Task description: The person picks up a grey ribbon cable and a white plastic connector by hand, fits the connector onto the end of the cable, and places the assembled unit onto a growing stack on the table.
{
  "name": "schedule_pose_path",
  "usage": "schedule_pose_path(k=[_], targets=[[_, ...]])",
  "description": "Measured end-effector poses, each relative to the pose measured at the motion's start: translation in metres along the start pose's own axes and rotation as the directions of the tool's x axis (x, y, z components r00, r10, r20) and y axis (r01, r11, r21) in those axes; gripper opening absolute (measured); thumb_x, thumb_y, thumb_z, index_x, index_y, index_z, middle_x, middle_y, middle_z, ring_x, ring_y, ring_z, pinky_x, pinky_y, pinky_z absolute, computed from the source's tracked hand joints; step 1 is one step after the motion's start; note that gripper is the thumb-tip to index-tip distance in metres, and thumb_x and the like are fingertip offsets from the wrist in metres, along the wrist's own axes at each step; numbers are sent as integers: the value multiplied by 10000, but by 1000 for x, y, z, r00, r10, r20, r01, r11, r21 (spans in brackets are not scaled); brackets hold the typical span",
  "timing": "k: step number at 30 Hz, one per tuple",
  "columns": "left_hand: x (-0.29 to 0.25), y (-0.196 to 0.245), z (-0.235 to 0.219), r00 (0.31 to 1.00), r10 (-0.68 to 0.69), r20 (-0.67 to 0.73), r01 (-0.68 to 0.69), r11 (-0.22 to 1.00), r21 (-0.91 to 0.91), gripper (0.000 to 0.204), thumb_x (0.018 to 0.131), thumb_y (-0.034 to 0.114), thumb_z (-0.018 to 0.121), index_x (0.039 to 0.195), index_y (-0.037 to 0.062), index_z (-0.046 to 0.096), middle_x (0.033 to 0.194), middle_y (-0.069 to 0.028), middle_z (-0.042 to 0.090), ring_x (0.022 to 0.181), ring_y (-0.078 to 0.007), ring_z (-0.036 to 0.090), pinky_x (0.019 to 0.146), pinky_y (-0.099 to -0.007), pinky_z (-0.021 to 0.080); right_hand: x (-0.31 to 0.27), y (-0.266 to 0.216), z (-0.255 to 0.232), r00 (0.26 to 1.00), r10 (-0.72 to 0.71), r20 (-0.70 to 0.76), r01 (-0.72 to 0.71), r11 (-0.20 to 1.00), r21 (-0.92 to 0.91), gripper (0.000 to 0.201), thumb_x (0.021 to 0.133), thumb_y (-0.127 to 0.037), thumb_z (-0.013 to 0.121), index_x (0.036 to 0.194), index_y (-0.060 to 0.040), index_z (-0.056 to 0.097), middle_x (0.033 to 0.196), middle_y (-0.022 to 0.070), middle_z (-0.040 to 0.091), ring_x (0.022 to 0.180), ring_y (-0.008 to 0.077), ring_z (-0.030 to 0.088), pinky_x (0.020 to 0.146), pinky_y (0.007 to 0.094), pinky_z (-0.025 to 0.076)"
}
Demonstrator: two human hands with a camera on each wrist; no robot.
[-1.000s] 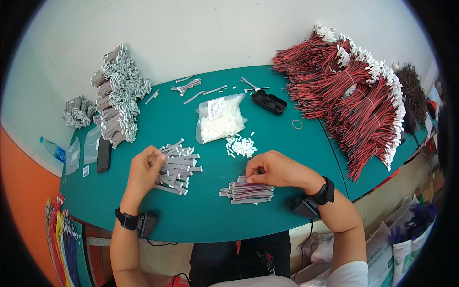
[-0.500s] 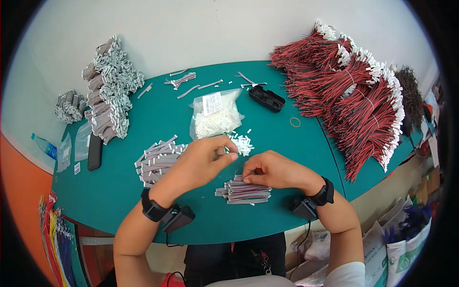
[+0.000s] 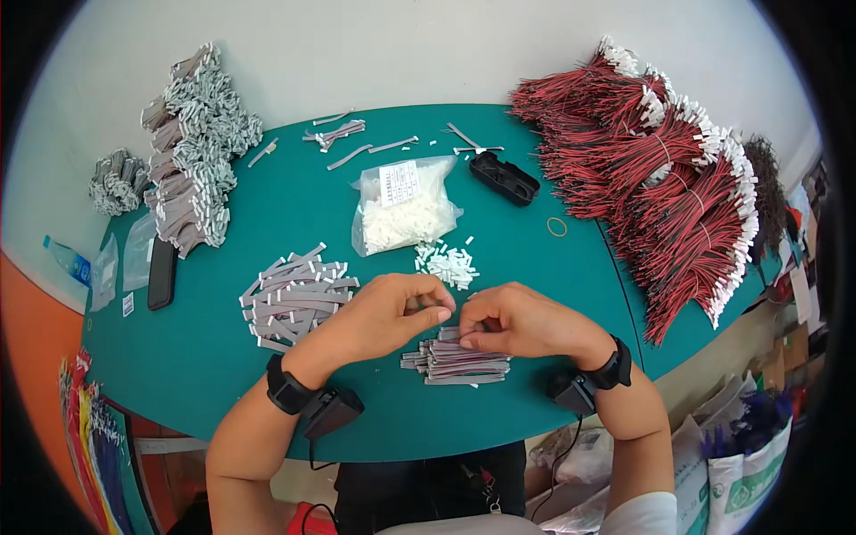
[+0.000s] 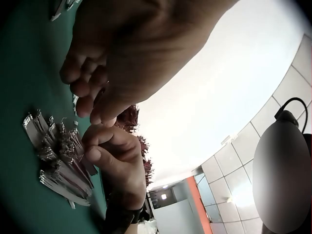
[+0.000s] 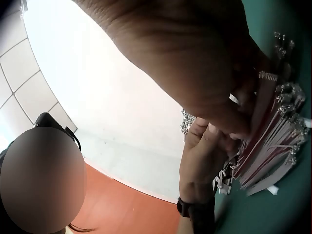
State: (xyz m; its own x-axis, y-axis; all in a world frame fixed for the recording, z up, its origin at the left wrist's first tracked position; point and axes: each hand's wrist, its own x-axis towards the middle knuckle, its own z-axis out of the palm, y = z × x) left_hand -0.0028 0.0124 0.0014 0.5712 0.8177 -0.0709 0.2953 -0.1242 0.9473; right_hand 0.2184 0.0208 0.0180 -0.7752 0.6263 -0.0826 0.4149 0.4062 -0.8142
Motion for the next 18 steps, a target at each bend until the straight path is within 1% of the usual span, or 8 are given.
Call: schedule_pose_path(k=[1, 4, 7, 10, 13, 15, 16, 18], targets=[[0, 0, -1, 999, -16, 30, 17, 1000, -21, 118, 883, 79, 585, 952, -15, 603, 798, -6, 590, 715, -47, 505, 642, -217, 426, -1, 0, 0, 1000, 0, -6, 0, 1000, -4, 112, 789, -135, 660, 781, -38, 603, 673, 76, 560, 583, 176, 512, 529, 313, 390], [0, -4, -6, 996, -1, 90, 6, 999, -46, 122, 868, 74, 604, 954, -13, 611, 833, -18, 612, 740, -56, 535, 674, -220, 444, -1, -1, -2, 999, -11, -31, 11, 1000, -16, 111, 796, -134, 656, 780, -38, 601, 647, 69, 542, 560, 159, 485, 515, 303, 376], [-2, -4, -6, 995, 31, 94, -21, 994, -103, 110, 827, 61, 629, 908, -14, 622, 751, -38, 616, 671, -71, 511, 605, -245, 433, -1, 1, -3, 998, -23, -50, 22, 1000, -19, 112, 798, -134, 654, 778, -38, 600, 625, 63, 530, 542, 150, 471, 499, 300, 365], [-3, 8, -10, 981, -80, 176, 73, 996, 49, 134, 845, 61, 628, 950, -22, 614, 866, -33, 632, 802, -69, 565, 724, -226, 464, -2, 1, -4, 997, -28, -67, 27, 1000, -9, 121, 797, -141, 657, 774, -37, 600, 606, 57, 521, 528, 144, 459, 486, 300, 357], [-2, -5, -10, 984, -50, 174, 55, 998, -29, 125, 848, 50, 621, 948, -24, 615, 861, -35, 633, 808, -72, 565, 730, -230, 466, -2, 1, -4, 996, -38, -87, 39, 999, 13, 133, 800, -155, 660, 775, -38, 603, 599, 54, 520, 521, 140, 446, 481, 299, 353], [-2, -3, -10, 984, -57, 169, 58, 998, 4, 121, 850, 46, 616, 948, -24, 616, 857, -35, 633, 810, -74, 565, 734, -231, 466, -2, 3, -3, 993, -69, -96, 73, 997, 39, 143, 804, -168, 662, 779, -38, 605, 596, 54, 521, 518, 139, 437, 480, 299, 351], [-3, -2, -10, 984, -62, 167, 60, 998, 19, 119, 852, 45, 614, 949, -25, 616, 855, -36, 632, 812, -75, 565, 736, -231, 467, -2, 3, -4, 995, -61, -85, 64, 997, 32, 144, 810, -169, 656, 785, -36, 607, 596, 59, 520, 517, 141, 435, 481, 300, 352], [-3, 0, -10, 986, -64, 152, 66, 998, -6, 113, 856, 43, 608, 946, -25, 615, 858, -39, 632, 817, -76, 566, 735, -229, 466, -2, 3, -5, 997, -46, -61, 47, 999, 18, 147, 823, -173, 645, 796, -33, 609, 596, 68, 518, 515, 144, 430, 482, 302, 353]])
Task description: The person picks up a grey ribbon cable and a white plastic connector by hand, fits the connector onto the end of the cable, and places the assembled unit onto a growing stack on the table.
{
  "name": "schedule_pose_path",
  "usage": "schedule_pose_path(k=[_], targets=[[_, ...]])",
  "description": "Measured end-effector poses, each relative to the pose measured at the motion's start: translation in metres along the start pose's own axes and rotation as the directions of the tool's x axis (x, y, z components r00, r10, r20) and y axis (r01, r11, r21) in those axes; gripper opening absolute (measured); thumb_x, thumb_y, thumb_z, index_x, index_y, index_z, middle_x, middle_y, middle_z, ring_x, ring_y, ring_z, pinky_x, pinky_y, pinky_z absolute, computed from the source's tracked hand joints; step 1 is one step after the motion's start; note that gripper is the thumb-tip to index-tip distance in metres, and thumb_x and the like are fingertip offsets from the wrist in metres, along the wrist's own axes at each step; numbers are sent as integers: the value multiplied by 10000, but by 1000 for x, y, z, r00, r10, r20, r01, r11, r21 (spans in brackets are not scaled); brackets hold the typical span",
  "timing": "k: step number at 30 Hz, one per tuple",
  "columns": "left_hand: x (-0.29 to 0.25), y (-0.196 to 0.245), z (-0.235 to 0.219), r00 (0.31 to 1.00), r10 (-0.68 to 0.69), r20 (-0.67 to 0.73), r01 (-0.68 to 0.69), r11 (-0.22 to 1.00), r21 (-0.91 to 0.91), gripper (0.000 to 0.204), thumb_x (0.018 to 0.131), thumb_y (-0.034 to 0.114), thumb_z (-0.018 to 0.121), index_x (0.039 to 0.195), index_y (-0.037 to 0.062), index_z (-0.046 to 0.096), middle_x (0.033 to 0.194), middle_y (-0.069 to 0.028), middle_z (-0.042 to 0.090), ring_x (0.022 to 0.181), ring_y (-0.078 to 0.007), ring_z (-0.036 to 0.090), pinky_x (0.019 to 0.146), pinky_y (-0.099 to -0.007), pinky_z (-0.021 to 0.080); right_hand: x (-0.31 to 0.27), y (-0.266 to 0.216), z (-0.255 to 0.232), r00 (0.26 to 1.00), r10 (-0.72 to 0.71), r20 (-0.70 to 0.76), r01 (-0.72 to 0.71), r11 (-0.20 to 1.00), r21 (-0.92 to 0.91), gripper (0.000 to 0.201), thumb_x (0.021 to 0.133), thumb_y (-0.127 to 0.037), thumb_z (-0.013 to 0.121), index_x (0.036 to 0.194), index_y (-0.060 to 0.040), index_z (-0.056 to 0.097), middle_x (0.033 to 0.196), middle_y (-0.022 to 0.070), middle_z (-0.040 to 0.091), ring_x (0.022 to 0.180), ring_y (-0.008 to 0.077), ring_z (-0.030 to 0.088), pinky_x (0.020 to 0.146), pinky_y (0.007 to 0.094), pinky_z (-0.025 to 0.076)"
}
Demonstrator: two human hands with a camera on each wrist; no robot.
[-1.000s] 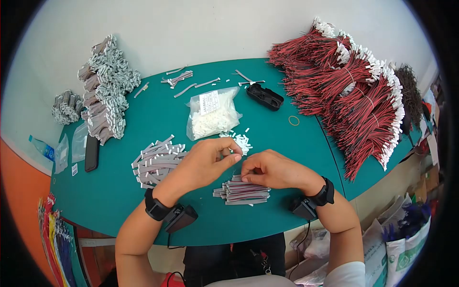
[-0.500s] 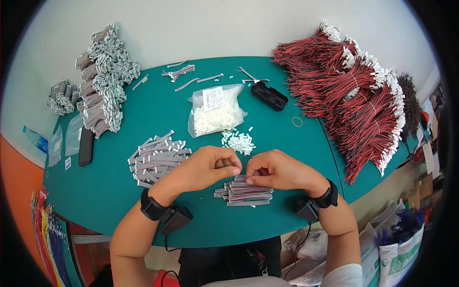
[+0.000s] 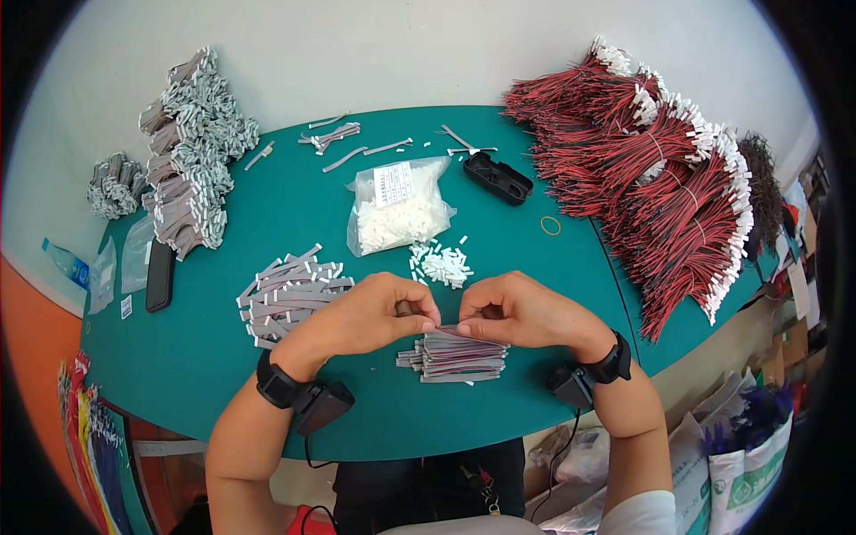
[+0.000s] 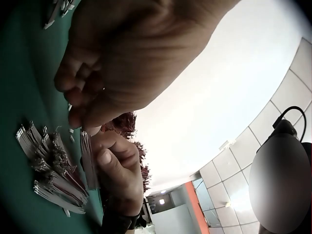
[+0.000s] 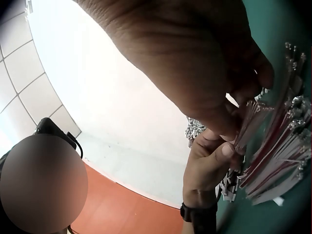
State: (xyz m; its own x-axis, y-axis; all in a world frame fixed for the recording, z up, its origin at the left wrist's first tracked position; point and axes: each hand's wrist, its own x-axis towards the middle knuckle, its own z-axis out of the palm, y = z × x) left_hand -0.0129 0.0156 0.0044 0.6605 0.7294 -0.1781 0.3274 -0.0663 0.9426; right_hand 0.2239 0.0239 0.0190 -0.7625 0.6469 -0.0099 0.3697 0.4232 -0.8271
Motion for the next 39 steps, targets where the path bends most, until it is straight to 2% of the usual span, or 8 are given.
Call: schedule_pose_path(k=[3, 16, 18, 25, 30, 34, 37, 39], targets=[[0, 2, 0, 999, 21, -32, -21, 1000, -14, 104, 860, 42, 604, 939, -25, 614, 858, -43, 631, 820, -77, 566, 733, -227, 465, 2, 6, 3, 999, -48, -19, 48, 999, 9, 168, 843, -186, 626, 805, -23, 610, 592, 85, 509, 509, 150, 424, 482, 305, 354], [1, 4, 0, 991, 90, -97, -90, 996, 10, 94, 861, 57, 612, 912, -21, 612, 847, -44, 625, 815, -85, 573, 727, -231, 468, 1, 6, 3, 1000, 6, 28, -7, 1000, 29, 193, 845, -209, 627, 833, -16, 640, 597, 95, 529, 506, 147, 428, 485, 312, 362], [0, 4, -1, 996, 69, -62, -69, 998, -2, 102, 863, 64, 610, 921, -21, 610, 852, -40, 624, 816, -85, 571, 731, -233, 466, 0, 1, 2, 998, 45, 42, -47, 998, 45, 199, 841, -218, 637, 833, -19, 643, 597, 92, 530, 506, 145, 430, 486, 311, 363], [-1, 2, -4, 996, 92, 11, -91, 994, -64, 130, 897, 86, 552, 966, -11, 604, 846, -24, 599, 785, -76, 540, 710, -239, 445, 1, 6, 3, 1000, -7, 10, 6, 999, 42, 190, 832, -213, 651, 821, -24, 640, 601, 83, 535, 506, 137, 432, 477, 307, 358], [0, 1, -5, 994, 108, -11, -108, 994, -7, 179, 926, 120, 500, 1021, 7, 600, 835, -19, 589, 772, -81, 528, 687, -231, 433, 0, 2, 1, 1000, 5, -10, -4, 999, 43, 179, 832, -199, 651, 810, -23, 635, 586, 55, 517, 510, 110, 423, 470, 287, 343], [-3, 12, -4, 997, 74, 13, -74, 997, 23, 209, 940, 132, 464, 1052, 19, 599, 836, -14, 592, 791, -82, 532, 675, -224, 429, -1, -1, 1, 998, 64, 9, -64, 988, 139, 169, 832, -190, 650, 805, -23, 634, 581, 16, 506, 519, 71, 407, 465, 265, 328], [-3, 12, -2, 994, 73, 76, -80, 994, 80, 181, 905, 102, 494, 1022, 10, 597, 792, -37, 572, 729, -102, 500, 659, -253, 426, -1, -1, -1, 999, 37, -1, -37, 990, 138, 161, 833, -182, 646, 802, -24, 632, 577, 4, 500, 521, 61, 403, 464, 259, 326], [-1, 4, 2, 987, 142, 68, -139, 989, -48, 182, 887, 128, 558, 1032, 30, 608, 806, -19, 584, 729, -79, 504, 629, -231, 415, -1, -1, 0, 1000, 17, -10, -15, 990, 140, 154, 832, -174, 641, 799, -24, 628, 576, 12, 497, 519, 67, 406, 465, 262, 331]])
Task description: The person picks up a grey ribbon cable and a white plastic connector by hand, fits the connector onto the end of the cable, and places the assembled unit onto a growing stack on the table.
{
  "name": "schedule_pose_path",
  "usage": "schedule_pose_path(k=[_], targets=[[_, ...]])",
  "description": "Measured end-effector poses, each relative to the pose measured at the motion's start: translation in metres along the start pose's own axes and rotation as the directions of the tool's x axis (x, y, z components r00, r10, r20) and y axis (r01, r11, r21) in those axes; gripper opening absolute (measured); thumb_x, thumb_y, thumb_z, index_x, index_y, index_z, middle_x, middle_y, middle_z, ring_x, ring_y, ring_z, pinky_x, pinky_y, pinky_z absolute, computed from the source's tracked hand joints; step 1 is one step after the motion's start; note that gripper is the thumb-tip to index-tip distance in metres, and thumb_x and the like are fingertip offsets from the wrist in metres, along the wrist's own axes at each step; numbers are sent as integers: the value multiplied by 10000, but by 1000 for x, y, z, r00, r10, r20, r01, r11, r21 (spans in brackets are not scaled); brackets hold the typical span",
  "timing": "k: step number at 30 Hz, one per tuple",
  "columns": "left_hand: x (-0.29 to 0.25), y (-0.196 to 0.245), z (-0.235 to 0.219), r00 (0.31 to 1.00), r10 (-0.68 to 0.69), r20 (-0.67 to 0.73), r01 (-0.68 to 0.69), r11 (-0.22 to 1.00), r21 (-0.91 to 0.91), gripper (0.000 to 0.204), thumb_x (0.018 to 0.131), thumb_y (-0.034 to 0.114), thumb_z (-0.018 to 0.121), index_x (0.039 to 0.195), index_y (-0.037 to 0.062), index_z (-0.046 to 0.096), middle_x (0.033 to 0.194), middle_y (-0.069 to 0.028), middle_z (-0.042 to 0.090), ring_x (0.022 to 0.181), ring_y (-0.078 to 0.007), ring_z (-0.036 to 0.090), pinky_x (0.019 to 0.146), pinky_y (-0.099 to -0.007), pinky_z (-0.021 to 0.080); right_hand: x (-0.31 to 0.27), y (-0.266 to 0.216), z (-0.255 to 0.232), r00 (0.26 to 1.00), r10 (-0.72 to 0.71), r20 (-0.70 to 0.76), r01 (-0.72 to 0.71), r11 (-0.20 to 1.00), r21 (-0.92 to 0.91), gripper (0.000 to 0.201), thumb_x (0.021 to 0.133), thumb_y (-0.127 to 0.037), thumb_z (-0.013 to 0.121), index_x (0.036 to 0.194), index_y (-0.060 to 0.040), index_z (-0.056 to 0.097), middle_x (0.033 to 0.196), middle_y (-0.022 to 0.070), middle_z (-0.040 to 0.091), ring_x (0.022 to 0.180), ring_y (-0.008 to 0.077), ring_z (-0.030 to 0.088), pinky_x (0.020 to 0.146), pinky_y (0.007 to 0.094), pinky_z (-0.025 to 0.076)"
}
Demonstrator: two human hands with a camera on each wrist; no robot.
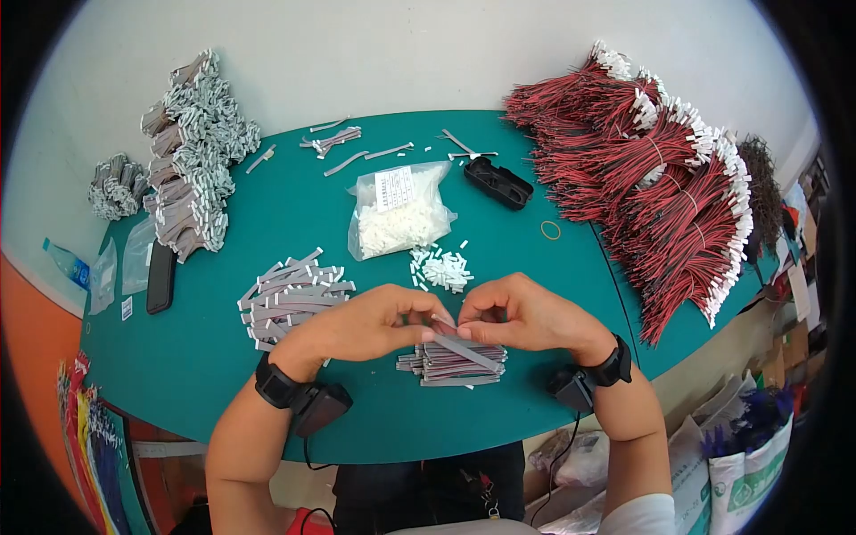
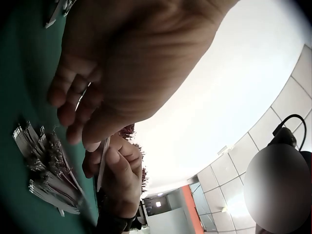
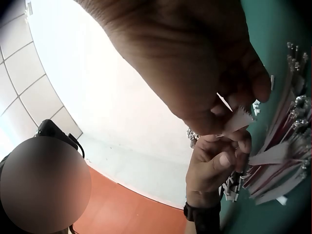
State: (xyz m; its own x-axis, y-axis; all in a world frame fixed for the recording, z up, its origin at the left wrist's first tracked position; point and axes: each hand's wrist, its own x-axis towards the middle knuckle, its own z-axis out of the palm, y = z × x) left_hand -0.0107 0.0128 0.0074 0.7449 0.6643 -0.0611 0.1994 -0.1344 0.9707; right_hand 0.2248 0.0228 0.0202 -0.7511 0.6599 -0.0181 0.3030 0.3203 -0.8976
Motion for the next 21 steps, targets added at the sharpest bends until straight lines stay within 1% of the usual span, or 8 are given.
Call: schedule_pose_path(k=[1, 4, 7, 10, 13, 16, 18, 21], targets=[[0, -3, 2, 999, 32, -4, -32, 997, -64, 190, 879, 141, 589, 1037, 39, 613, 812, -9, 590, 729, -68, 506, 614, -220, 409, 0, 1, 1, 1000, -3, -8, 3, 1000, 0, 151, 832, -169, 638, 800, -21, 626, 577, 18, 499, 521, 70, 408, 467, 264, 336], [0, 1, -3, 998, -60, 3, 59, 990, 125, 231, 834, 141, 658, 1030, 29, 612, 818, 0, 610, 710, -57, 515, 602, -216, 414, 0, 3, 2, 1000, -6, -13, 5, 1000, -29, 145, 834, -156, 627, 803, -14, 620, 585, 36, 505, 526, 76, 415, 473, 268, 349], [2, 11, -3, 990, -142, -14, 141, 967, 210, 221, 820, 124, 676, 1008, 24, 618, 840, 6, 630, 728, -49, 543, 604, -210, 425, 0, 1, 0, 1000, -15, -14, 14, 997, -75, 141, 838, -144, 619, 807, -6, 617, 599, 48, 518, 533, 81, 421, 481, 270, 360], [3, -3, 0, 986, -40, -164, 41, 999, 2, 199, 816, 108, 682, 987, 25, 624, 836, 8, 623, 729, -53, 542, 610, -209, 426, 2, -2, 3, 993, -65, -101, 61, 997, -42, 125, 841, -121, 619, 818, 2, 623, 621, 40, 539, 546, 76, 430, 491, 264, 369], [10, -8, 7, 949, 92, -303, -150, 973, -176, 165, 819, 108, 682, 954, 33, 624, 832, 7, 620, 728, -59, 546, 610, -211, 428, 2, -4, 5, 978, -108, -176, 110, 994, 4, 106, 843, -92, 625, 835, 13, 631, 652, 20, 563, 571, 58, 442, 505, 247, 378], [11, -1, 16, 908, 64, -414, -185, 948, -260, 143, 820, 105, 681, 928, 36, 617, 831, 11, 618, 712, -55, 533, 608, -204, 419, 2, -7, 7, 977, -57, -208, 77, 993, 91, 95, 845, -72, 631, 852, 22, 639, 682, 3, 584, 606, 40, 461, 525, 224, 392], [9, 7, 19, 904, 25, -428, -154, 951, -270, 127, 821, 104, 679, 908, 39, 614, 834, 10, 619, 701, -46, 519, 605, -195, 408, 2, -6, 9, 971, -16, -238, 59, 983, 174, 92, 847, -66, 632, 857, 25, 642, 695, -2, 592, 626, 32, 473, 536, 211, 400], [10, 10, 22, 893, 4, -449, -143, 951, -276, 111, 824, 104, 673, 890, 42, 607, 828, 6, 618, 680, -41, 501, 599, -190, 395, 1, -8, 9, 970, -10, -243, 46, 988, 146, 89, 852, -64, 628, 860, 22, 648, 698, 3, 594, 641, 33, 491, 548, 205, 411]])
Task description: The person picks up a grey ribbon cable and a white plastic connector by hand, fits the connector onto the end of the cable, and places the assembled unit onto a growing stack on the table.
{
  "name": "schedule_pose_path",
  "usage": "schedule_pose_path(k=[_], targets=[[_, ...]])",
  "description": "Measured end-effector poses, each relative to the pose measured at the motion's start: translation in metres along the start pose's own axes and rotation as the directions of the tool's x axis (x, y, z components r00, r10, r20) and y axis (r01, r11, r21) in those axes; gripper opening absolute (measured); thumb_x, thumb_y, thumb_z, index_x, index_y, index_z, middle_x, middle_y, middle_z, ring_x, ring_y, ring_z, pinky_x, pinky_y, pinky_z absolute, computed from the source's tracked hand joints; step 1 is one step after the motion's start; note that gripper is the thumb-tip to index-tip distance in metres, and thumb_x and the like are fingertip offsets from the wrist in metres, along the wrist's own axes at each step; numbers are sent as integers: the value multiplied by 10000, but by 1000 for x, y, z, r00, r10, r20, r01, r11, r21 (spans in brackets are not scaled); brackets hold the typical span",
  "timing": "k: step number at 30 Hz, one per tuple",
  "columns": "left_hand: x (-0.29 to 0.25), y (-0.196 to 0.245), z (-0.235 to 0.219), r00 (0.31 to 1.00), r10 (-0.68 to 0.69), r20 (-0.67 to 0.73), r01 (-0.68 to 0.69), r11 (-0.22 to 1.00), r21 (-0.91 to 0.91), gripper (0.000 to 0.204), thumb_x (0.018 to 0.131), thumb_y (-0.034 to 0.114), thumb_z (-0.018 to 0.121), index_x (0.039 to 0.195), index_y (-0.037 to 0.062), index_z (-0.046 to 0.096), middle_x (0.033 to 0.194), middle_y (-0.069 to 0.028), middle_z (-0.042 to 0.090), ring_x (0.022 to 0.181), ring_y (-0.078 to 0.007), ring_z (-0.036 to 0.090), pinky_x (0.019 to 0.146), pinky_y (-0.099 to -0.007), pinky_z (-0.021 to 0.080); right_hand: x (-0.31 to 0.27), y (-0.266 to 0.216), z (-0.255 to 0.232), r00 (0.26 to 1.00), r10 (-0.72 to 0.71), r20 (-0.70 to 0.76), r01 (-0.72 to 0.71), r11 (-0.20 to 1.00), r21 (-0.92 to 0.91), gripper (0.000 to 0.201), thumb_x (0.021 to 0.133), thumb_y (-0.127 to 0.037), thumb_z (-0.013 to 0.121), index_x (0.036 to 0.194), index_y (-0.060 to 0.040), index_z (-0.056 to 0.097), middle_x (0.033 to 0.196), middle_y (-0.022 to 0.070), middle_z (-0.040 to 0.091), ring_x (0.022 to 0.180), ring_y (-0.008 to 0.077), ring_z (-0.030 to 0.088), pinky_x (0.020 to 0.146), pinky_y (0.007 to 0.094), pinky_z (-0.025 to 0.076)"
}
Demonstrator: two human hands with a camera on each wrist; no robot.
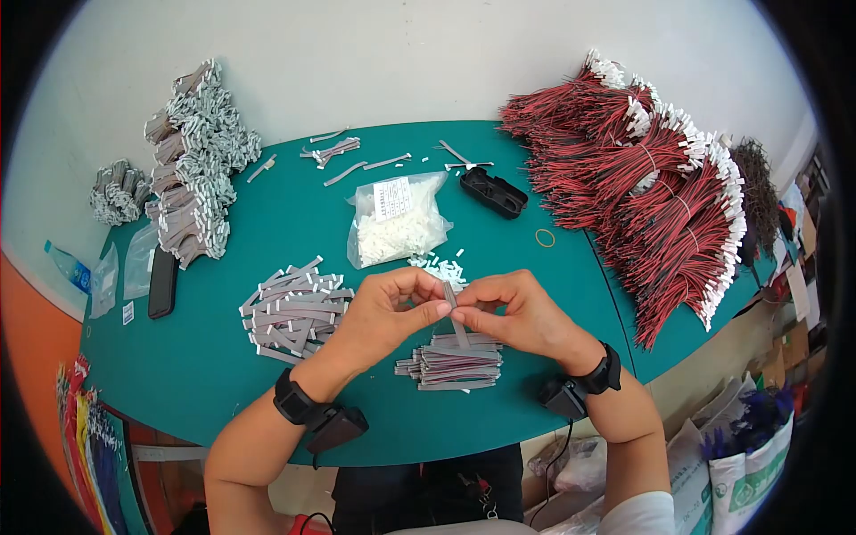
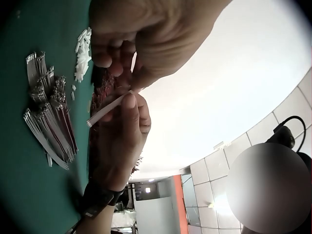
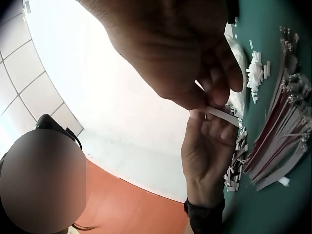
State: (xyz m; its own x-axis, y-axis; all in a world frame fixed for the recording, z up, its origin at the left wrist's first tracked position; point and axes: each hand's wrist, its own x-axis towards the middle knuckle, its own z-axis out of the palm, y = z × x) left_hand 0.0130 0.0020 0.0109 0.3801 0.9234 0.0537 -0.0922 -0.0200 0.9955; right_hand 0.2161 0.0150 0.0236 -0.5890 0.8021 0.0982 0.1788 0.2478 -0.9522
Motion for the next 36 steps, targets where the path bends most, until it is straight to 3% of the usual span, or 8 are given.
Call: schedule_pose_path(k=[4, 10, 19, 22, 25, 36], targets=[[-1, -3, 2, 1000, 16, -22, -17, 999, -35, 99, 834, 103, 661, 878, 44, 595, 823, -4, 617, 669, -50, 503, 590, -198, 396, 0, 2, 3, 1000, -9, -4, 9, 998, 65, 95, 867, -71, 613, 863, 19, 644, 691, 1, 590, 625, 29, 496, 525, 203, 405], [-2, -2, 4, 996, -77, -33, 70, 980, -189, 99, 830, 89, 662, 870, 40, 585, 833, -19, 620, 675, -62, 513, 587, -206, 401, 0, 4, 2, 1000, -9, 8, 8, 995, 96, 93, 876, -76, 602, 872, 9, 641, 680, -8, 582, 604, 25, 497, 502, 198, 398], [-2, -4, 8, 995, 53, -87, -57, 997, -49, 91, 824, 76, 663, 868, 45, 590, 844, -16, 625, 716, -57, 531, 585, -200, 397, 0, 4, 3, 999, -17, 31, 14, 995, 102, 95, 883, -76, 595, 890, 8, 640, 697, -14, 579, 621, 24, 494, 518, 192, 399], [-3, -3, 11, 992, 58, -110, -68, 993, -94, 87, 823, 75, 665, 866, 49, 594, 840, -17, 626, 710, -59, 532, 577, -201, 396, 0, 3, 4, 999, -5, 38, 0, 993, 118, 99, 884, -80, 596, 895, 9, 640, 698, -18, 575, 623, 26, 492, 520, 193, 399], [-3, -6, 6, 996, -43, -80, 24, 974, -225, 87, 826, 81, 665, 873, 49, 598, 840, -25, 627, 703, -63, 533, 569, -204, 394, 0, 3, 4, 999, 8, 40, -14, 989, 150, 107, 885, -87, 598, 900, 11, 639, 708, -16, 573, 632, 31, 495, 525, 196, 400], [-3, -3, 4, 996, -69, -52, 51, 955, -291, 98, 840, 97, 658, 902, 48, 600, 854, -36, 627, 698, -71, 532, 575, -207, 401, -1, 2, 5, 999, 34, 40, -42, 977, 209, 117, 885, -96, 603, 909, 14, 638, 737, -4, 580, 641, 45, 511, 543, 197, 414]])
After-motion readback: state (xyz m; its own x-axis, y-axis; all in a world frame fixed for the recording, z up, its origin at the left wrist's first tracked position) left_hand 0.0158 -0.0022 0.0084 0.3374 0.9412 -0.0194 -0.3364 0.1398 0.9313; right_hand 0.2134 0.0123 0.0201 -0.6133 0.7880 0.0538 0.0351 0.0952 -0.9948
